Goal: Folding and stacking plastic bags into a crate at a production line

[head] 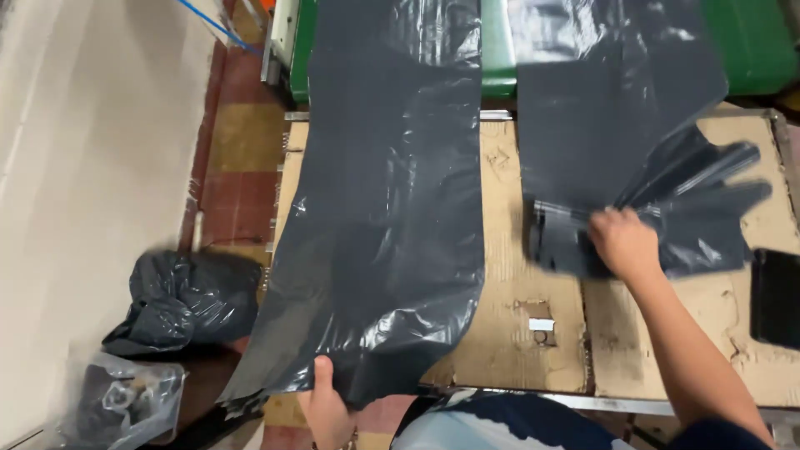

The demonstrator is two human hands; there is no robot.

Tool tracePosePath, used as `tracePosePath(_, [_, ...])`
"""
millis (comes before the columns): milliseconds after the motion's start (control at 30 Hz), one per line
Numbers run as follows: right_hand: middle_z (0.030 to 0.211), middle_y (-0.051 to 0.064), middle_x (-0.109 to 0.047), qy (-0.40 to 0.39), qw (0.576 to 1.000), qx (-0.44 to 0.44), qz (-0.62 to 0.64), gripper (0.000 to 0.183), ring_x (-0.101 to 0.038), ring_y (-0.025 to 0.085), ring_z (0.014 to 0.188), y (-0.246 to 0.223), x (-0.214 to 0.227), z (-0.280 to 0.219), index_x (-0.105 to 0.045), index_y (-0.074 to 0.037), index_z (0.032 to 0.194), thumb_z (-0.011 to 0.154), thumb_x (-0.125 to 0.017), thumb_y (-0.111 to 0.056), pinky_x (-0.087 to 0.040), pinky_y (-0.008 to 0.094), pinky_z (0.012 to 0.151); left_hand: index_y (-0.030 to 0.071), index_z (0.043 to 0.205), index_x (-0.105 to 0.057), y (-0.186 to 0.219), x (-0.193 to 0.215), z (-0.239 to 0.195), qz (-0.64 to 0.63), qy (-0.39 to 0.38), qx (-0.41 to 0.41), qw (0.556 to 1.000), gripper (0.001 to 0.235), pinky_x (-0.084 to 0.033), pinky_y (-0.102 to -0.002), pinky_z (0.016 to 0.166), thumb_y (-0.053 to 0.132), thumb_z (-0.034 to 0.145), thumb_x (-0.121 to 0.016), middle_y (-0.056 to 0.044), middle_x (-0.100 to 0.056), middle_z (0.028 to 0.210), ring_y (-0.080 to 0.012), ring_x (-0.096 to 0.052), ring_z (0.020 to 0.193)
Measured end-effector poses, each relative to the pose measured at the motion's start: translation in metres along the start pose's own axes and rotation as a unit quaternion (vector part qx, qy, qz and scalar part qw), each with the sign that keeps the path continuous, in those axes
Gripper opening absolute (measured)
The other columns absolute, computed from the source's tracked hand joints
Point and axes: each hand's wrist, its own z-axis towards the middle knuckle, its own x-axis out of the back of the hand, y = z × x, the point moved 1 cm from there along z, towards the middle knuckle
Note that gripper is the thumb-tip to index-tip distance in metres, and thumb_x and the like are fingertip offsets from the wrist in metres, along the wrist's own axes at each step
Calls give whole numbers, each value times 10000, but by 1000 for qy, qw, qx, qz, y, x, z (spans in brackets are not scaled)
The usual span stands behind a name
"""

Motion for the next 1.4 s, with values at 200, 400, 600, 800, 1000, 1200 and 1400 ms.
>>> tracePosePath(200, [1479, 131, -517, -28, 976, 107, 190, 1074, -567, 377, 1255, -107, 100, -82, -408, -103, 1500, 630, -849, -552, -500, 494, 998, 36, 1452, -502, -42, 49, 27, -140, -121, -94, 978, 625, -445, -483, 1079, 173, 857, -636, -89, -521, 1506, -282, -514, 1314])
tracePosePath(400, [1362, 115, -612, 123, 811, 318, 475, 394, -505, 310, 1369, -209, 145, -88, -583, -101, 1253, 1066, -386, -387, -276, 563, 1212, -12, 1454, -499, -56, 134, 65, 73, -221, -485, 843, 668, -322, -475, 1254, 435, 964, -583, -171, -472, 1565, -316, -413, 1479])
tracePosePath(600, [888, 34, -745, -80, 676, 320, 659, 271, -709, 185, 779, -175, 182, -104, -724, -107, 938, 951, -662, -370, -540, 320, 703, 27, 1453, -499, -20, 113, 85, 98, -114, -526, 837, 773, -516, -374, 973, 412, 808, -678, -169, -634, 1353, -286, -646, 1171])
tracePosePath(800, [1057, 214, -651, -83, 655, -73, 747, 528, -669, 360, 938, -145, -30, -38, -706, -23, 1177, 671, -846, -75, -517, 477, 803, 27, 1404, -516, 136, -119, 34, 103, -396, -578, 706, 575, -514, -389, 1050, 370, 960, -643, -133, -635, 1308, -272, -651, 1215])
tracePosePath(1000, [889, 97, -722, -138, 530, -249, 799, 343, -745, 217, 724, -161, -16, 41, -692, -77, 1123, 857, -863, -209, -625, 375, 566, -14, 1250, -642, 55, -127, 146, 481, -158, -590, 629, 594, -527, -518, 925, 513, 977, -644, -223, -691, 1128, -414, -672, 1087])
tracePosePath(1200, [924, 129, -714, -132, 598, -257, 748, 386, -716, 230, 769, -162, -54, 43, -660, -46, 1152, 834, -856, -146, -608, 389, 590, 189, 1037, -685, -43, -55, 217, 657, -126, -311, 675, 511, -577, -433, 833, 679, 911, -609, -47, -757, 998, -298, -739, 998])
tracePosePath(1400, [789, 63, -699, -55, 749, -234, 618, 237, -713, 229, 745, -163, -85, 79, -732, -143, 1020, 826, -842, -224, -537, 384, 554, 202, 855, -631, -61, -41, 215, 592, -76, -406, 692, 293, -577, -465, 749, 479, 952, -615, -55, -733, 807, -336, -751, 827])
